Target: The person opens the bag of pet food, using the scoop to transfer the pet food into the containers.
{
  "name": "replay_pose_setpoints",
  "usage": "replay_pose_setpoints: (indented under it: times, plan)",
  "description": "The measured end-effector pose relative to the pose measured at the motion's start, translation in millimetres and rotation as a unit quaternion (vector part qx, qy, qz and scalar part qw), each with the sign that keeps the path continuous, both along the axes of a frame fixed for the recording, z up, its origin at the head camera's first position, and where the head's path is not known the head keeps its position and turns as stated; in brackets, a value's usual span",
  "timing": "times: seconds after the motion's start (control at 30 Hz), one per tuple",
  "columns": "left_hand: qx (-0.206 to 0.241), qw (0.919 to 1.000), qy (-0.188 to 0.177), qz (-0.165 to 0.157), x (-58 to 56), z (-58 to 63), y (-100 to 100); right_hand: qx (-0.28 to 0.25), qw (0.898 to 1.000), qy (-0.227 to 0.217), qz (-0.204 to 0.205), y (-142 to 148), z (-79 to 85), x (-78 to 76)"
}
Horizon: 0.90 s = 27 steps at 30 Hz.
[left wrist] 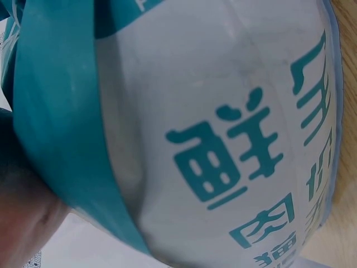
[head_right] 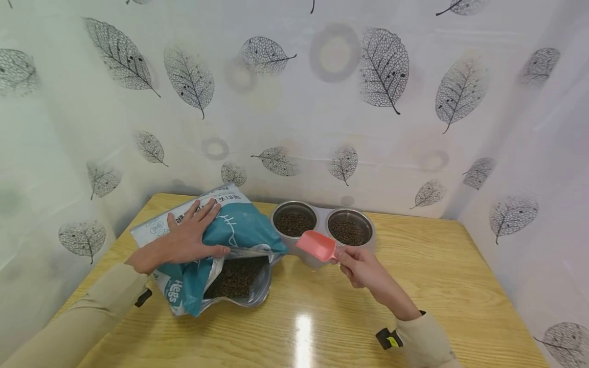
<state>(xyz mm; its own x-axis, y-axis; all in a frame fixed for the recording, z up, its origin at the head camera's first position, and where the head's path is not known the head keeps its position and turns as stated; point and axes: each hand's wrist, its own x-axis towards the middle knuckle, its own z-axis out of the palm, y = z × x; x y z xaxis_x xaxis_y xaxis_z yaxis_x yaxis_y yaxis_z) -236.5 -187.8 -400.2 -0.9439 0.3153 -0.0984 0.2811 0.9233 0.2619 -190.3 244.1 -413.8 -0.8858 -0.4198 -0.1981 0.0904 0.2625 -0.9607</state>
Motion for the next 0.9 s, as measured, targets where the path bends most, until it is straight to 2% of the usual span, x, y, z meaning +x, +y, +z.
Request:
replay_pose_setpoints:
  times: [0.07,0.17,0.4,0.9]
  plan:
    - [0.000,1.0000,0.000,0.000,0.2,-0.1,0,-0.028,0.999,-0.003,0.042,-6,0.5,3.5]
    - [0.001,1.0000,0.000,-0.001,0.4,0.4,0,-0.047,0.995,-0.012,0.084,-16,-0.6,8.5]
    - [0.003,1.0000,0.000,0.000,0.0,-0.1,1,-0.025,0.990,-0.044,0.130,-43,-11.4,18.6]
    - [0.004,1.0000,-0.006,0.004,-0.3,-1.5,0,0.038,0.991,-0.026,0.129,-88,-27.3,26.5]
